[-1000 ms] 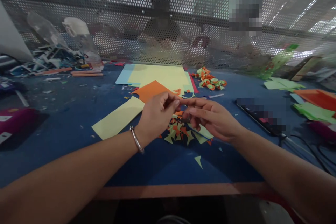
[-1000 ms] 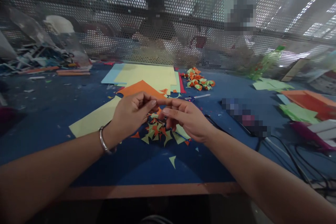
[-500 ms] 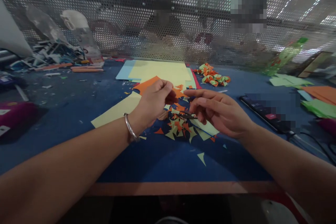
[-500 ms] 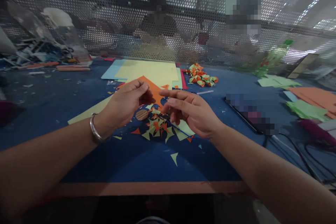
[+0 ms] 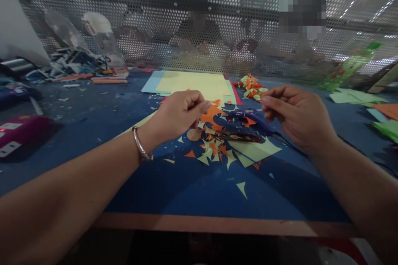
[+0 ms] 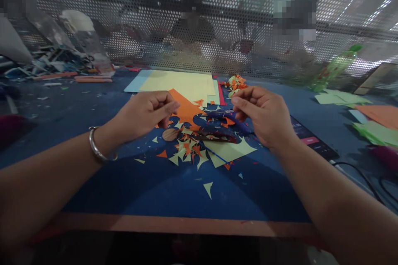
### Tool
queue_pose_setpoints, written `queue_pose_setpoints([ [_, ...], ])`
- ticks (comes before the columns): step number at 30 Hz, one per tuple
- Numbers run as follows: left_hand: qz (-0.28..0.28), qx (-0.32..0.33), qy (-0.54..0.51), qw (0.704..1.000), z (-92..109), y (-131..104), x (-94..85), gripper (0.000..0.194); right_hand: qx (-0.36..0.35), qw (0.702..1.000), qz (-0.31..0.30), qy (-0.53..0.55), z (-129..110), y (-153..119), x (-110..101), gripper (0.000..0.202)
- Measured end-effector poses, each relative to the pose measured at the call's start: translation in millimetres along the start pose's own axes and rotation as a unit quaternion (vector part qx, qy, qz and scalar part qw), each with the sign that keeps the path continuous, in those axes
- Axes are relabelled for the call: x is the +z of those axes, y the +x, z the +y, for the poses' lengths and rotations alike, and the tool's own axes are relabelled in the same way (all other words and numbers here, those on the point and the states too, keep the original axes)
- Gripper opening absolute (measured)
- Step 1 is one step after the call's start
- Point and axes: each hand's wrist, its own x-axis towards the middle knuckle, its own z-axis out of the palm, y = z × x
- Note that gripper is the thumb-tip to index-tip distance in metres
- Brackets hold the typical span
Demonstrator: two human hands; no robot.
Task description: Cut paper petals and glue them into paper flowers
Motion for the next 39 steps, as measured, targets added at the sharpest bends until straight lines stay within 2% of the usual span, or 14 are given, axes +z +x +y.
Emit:
queue_pose_setpoints([
  [2, -0.037, 0.008, -0.004, 0.999, 3, -2, -3.0, 0.028, -0.012, 0.999, 0.012, -0.034, -1, 2, -5, 0.015],
  [6, -0.183, 0.027, -0.020, 0.983, 8, -6, -10.3, 0.043, -0.026, 0.985, -0.009, -0.172, 5, 8, -11, 0.019],
  [9, -0.204, 0.046, -0.004, 0.978, 6, -6, -11.7, 0.028, -0.050, 0.959, -0.053, -0.273, 14, 15, -16, 0.016],
  [11, -0.190, 0.046, 0.004, 0.981, 1, -5, -10.1, 0.022, -0.063, 0.940, -0.085, -0.325, 20, 18, -18, 0.012],
  [15, -0.123, 0.034, 0.080, 0.989, -4, -3, -4.6, 0.036, -0.052, 0.901, -0.138, -0.408, 26, 19, -20, 0.009],
  [18, -0.074, 0.037, 0.109, 0.991, -4, -3, -0.5, 0.029, -0.058, 0.877, -0.139, -0.456, 27, 18, -23, 0.009],
  [21, -0.054, 0.023, 0.092, 0.994, -4, -5, 4.1, 0.019, -0.047, 0.864, -0.136, -0.483, 30, 19, -28, 0.012],
  [26, -0.022, 0.017, 0.072, 0.997, -4, -7, 13.6, 0.018, -0.027, 0.871, -0.146, -0.468, 31, 21, -29, 0.020],
  [31, 0.024, 0.070, 0.131, 0.989, 2, -9, 22.6, 0.015, -0.043, 0.888, -0.116, -0.443, 17, 13, -16, 0.018],
  [35, 0.059, 0.116, 0.215, 0.968, 1, -7, 26.8, 0.023, -0.088, 0.905, -0.087, -0.408, 3, 0, -4, 0.017],
  [39, 0.085, 0.138, 0.316, 0.935, 0, -7, 26.7, 0.038, -0.117, 0.915, -0.077, -0.378, -4, -10, 4, 0.018],
])
